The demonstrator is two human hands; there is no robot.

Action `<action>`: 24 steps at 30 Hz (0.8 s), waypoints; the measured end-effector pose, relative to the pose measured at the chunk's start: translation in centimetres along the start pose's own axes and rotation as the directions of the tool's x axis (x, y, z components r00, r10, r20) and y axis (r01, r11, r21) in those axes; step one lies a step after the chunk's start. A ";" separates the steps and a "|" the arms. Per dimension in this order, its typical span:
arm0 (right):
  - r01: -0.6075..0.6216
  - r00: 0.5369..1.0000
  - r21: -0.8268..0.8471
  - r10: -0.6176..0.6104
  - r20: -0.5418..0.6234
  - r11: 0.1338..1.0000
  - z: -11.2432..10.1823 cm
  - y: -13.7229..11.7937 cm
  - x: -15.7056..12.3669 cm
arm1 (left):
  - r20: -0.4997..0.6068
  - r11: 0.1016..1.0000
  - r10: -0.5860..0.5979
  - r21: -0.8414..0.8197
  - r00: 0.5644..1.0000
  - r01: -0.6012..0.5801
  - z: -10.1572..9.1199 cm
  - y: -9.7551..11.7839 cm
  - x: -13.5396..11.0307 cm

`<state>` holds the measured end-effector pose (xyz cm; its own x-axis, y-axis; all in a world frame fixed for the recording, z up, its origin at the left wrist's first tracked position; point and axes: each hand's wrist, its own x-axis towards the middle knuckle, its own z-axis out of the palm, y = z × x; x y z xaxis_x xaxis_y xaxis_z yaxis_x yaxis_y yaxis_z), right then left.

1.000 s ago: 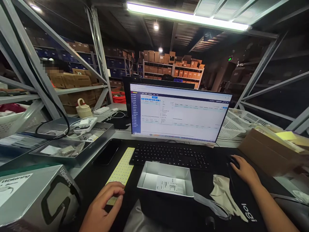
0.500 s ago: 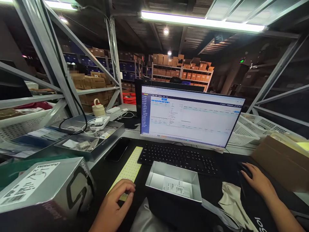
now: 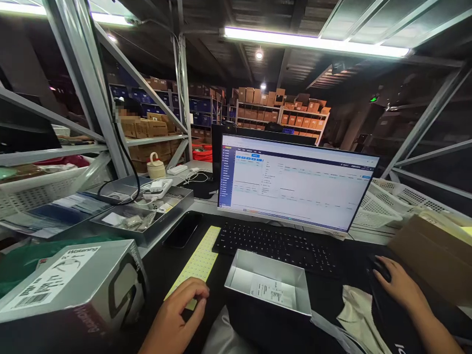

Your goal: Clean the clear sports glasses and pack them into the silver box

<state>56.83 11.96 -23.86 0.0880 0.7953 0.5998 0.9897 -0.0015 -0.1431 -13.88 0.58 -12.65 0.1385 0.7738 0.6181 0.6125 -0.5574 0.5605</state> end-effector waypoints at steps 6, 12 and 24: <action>-0.022 1.000 -0.001 0.022 0.007 1.000 -0.9 -1.5 0.1 | -0.027 0.997 0.078 0.003 0.997 -0.078 0.1 -0.1 0.0; -0.063 0.997 -0.004 0.064 0.041 0.998 -1.5 -2.3 -0.1 | -0.026 0.993 0.119 0.023 0.993 -0.119 0.3 -0.6 -0.2; -0.106 0.993 0.010 0.105 0.058 0.994 -1.4 -1.1 -0.4 | -0.023 0.985 0.168 0.052 0.986 -0.166 0.2 -0.3 0.2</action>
<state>55.86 10.75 -22.83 0.1847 0.8244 0.5350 0.9736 -0.0794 -0.2139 -13.90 0.98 -12.85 0.2218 0.6623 0.7156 0.6204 -0.6621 0.4205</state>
